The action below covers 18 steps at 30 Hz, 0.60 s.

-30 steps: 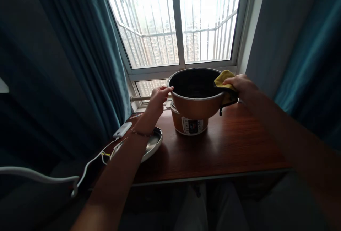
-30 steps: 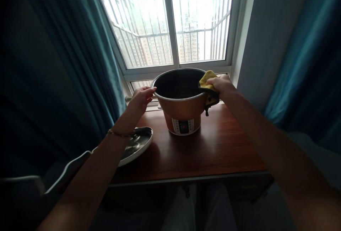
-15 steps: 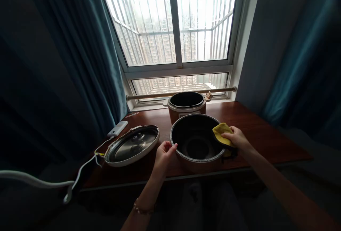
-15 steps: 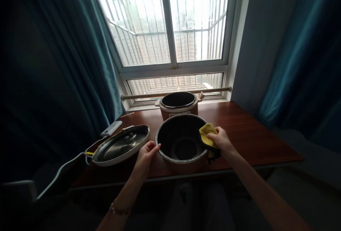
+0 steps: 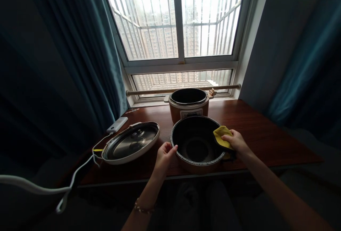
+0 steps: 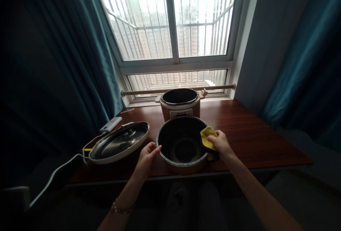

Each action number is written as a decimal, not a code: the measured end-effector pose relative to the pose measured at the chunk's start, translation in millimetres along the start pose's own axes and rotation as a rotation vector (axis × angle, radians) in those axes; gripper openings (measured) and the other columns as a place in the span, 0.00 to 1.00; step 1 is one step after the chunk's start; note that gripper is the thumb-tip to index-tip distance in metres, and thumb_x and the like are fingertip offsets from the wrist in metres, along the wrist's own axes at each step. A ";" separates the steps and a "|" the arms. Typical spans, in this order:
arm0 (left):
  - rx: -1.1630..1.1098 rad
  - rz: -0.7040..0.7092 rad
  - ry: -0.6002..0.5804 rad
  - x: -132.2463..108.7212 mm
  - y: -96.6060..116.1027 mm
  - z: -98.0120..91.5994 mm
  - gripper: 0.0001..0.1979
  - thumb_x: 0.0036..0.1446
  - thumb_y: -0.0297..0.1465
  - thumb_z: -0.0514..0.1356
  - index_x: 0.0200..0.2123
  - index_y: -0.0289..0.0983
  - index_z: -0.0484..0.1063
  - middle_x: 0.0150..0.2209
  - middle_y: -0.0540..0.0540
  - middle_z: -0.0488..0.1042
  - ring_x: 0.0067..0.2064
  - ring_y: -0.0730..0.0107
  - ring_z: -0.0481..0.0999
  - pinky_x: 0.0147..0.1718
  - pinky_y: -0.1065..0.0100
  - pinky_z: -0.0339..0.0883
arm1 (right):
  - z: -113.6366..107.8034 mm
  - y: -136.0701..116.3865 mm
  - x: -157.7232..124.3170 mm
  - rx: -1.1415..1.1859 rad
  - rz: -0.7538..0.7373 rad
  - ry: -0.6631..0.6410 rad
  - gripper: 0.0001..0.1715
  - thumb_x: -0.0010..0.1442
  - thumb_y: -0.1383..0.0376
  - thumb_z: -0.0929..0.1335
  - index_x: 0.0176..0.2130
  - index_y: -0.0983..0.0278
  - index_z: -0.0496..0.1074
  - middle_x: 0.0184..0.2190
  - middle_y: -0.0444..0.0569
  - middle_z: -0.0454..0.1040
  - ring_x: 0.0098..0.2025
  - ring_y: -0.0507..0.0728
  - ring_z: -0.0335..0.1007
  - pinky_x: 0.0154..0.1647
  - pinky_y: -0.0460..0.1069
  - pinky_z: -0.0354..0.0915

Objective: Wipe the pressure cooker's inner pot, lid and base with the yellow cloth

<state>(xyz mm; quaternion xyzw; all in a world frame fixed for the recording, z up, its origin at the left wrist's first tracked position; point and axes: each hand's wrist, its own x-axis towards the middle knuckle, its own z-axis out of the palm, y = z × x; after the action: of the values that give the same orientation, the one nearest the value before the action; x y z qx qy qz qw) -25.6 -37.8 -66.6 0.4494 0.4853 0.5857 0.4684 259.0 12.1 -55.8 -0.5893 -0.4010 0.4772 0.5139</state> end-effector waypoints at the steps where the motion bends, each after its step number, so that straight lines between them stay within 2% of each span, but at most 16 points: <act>1: -0.007 -0.002 -0.001 2.0 -0.3 -0.1 0.15 0.42 0.37 0.65 0.22 0.35 0.63 0.21 0.54 0.66 0.25 0.77 0.64 0.28 0.73 0.58 | 1.1 0.7 2.3 0.004 -0.002 0.001 0.12 0.42 0.71 0.69 0.29 0.64 0.62 0.21 0.43 0.70 0.22 0.52 0.68 0.21 0.45 0.65; 9: 0.008 0.028 0.029 21.1 -6.6 -1.2 0.14 0.43 0.37 0.65 0.23 0.35 0.65 0.22 0.53 0.68 0.25 0.77 0.65 0.28 0.73 0.58 | 15.2 -5.4 28.6 -0.033 -0.032 0.020 0.11 0.42 0.72 0.69 0.28 0.65 0.64 0.20 0.42 0.70 0.21 0.50 0.67 0.20 0.44 0.64; 18: 0.050 0.024 0.057 11.3 -19.5 0.6 0.13 0.46 0.38 0.63 0.26 0.35 0.64 0.24 0.53 0.66 0.26 0.77 0.63 0.28 0.74 0.57 | 11.8 -2.4 27.8 -0.051 -0.010 0.004 0.10 0.42 0.72 0.69 0.28 0.66 0.65 0.20 0.43 0.71 0.21 0.51 0.68 0.20 0.44 0.64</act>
<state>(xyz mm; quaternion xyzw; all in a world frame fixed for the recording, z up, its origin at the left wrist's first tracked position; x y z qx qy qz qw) -24.6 -24.8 -85.1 0.4501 0.5073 0.5915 0.4361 253.7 41.9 -57.9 -0.6010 -0.4150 0.4630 0.5021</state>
